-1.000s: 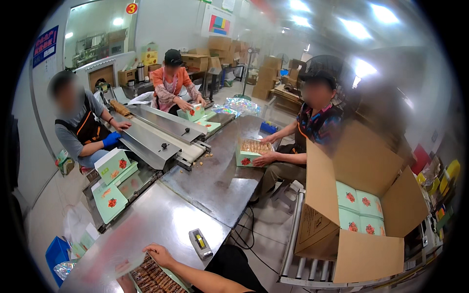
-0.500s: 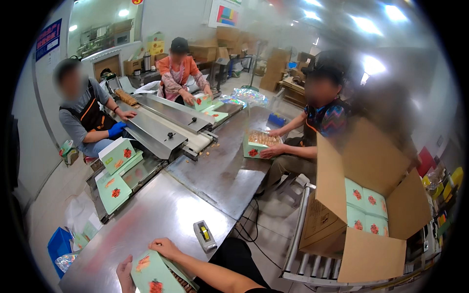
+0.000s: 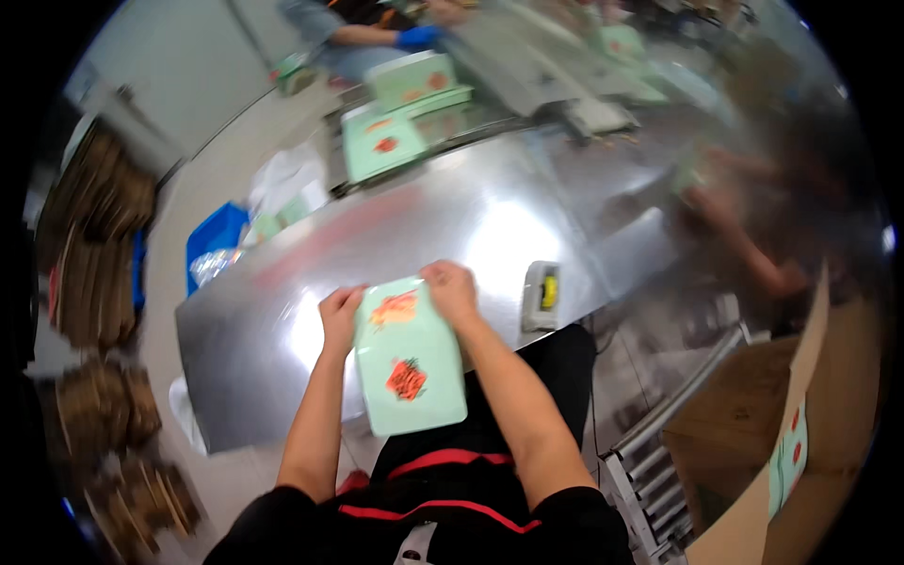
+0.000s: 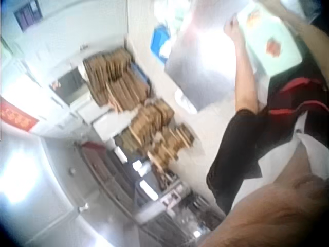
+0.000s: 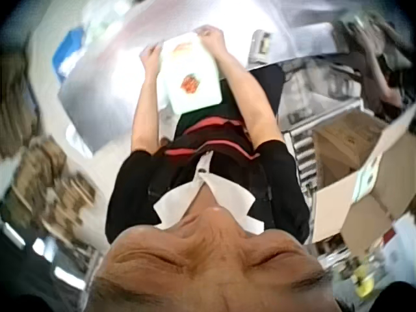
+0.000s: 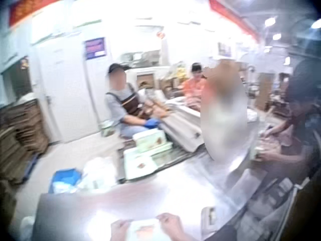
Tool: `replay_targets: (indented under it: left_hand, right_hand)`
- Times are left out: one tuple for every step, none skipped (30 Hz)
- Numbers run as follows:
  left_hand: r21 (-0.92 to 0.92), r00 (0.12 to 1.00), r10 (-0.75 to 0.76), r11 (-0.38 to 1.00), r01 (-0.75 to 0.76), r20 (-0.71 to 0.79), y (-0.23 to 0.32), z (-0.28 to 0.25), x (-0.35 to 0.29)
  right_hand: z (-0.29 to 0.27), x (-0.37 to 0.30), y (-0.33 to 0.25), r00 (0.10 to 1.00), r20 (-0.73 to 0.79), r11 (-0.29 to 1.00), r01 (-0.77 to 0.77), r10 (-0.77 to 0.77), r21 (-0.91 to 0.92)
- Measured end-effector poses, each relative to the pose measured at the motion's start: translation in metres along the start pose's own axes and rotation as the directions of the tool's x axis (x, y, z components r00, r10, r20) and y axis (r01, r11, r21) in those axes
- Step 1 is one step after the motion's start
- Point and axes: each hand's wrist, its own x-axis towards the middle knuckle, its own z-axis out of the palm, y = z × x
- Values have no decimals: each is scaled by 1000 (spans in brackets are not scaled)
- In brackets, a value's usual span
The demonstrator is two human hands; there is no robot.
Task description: The person places trays of individually wrapped snacks into light green boxes, closes the lids, and moves the sealed boxes into a larger cardboard carton. The process repeats with multiple boxes on a metal worktable.
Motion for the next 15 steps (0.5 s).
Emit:
replay_targets:
  left_hand:
    - [-84, 999, -10, 996, 8, -30, -14, 2, 5]
    - [-61, 999, -37, 998, 35, -32, -14, 2, 4]
    - [-39, 998, -65, 997, 64, -28, -10, 2, 4]
    - [-2, 997, -62, 998, 62, -40, -10, 3, 6]
    - [37, 997, -64, 997, 66, -43, -12, 2, 5]
    - [2, 993, -120, 993, 120, -9, -5, 0, 6]
    - [-31, 985, -173, 984, 174, 27, 2, -3, 5]
    - [-69, 974, -215, 973, 220, 74, 8, -2, 3]
    - [-109, 978, -200, 973, 205, 52, 14, 2, -4]
    - [-148, 982, -186, 971, 189, 32, 19, 7, -9]
    - [-178, 983, -184, 967, 184, 17, 19, 11, -22]
    - [-179, 983, -176, 967, 182, 49, 28, 8, -38]
    - [-182, 981, -180, 965, 189, 68, 41, -5, -61]
    - [-188, 979, -186, 962, 198, 82, 43, -19, -83]
    - [-248, 974, -201, 943, 221, 103, 33, -31, -101]
  right_hand:
    - [0, 4, 0, 989, -47, 977, 131, -141, -170]
    - [0, 4, -4, 991, -49, 974, 115, -127, -195]
    - [0, 3, -8, 991, -50, 965, 108, -124, -241]
    - [-1, 4, -12, 992, -22, 954, 110, -121, -277]
    - [-1, 2, -16, 989, -21, 940, 133, -147, -315]
    - [-3, 1, -26, 993, -1, 941, 114, -120, -319]
    - [-2, -5, -35, 992, 6, 925, 123, -129, -361]
    - [-4, -8, -44, 989, 4, 904, 134, -145, -407]
    - [-10, -7, -38, 976, -5, 906, 201, -218, -373]
    - [-15, -2, -30, 957, -19, 902, 266, -290, -340]
    - [-21, -3, -13, 938, -37, 898, 317, -344, -305]
    - [-26, -6, 0, 889, -101, 858, 393, -446, -330]
    - [-30, -28, -11, 958, -73, 941, 255, -277, -224]
    - [-37, -56, -34, 995, -23, 988, 97, -101, -123]
    - [-49, -75, -32, 999, 46, 997, 19, -16, -68]
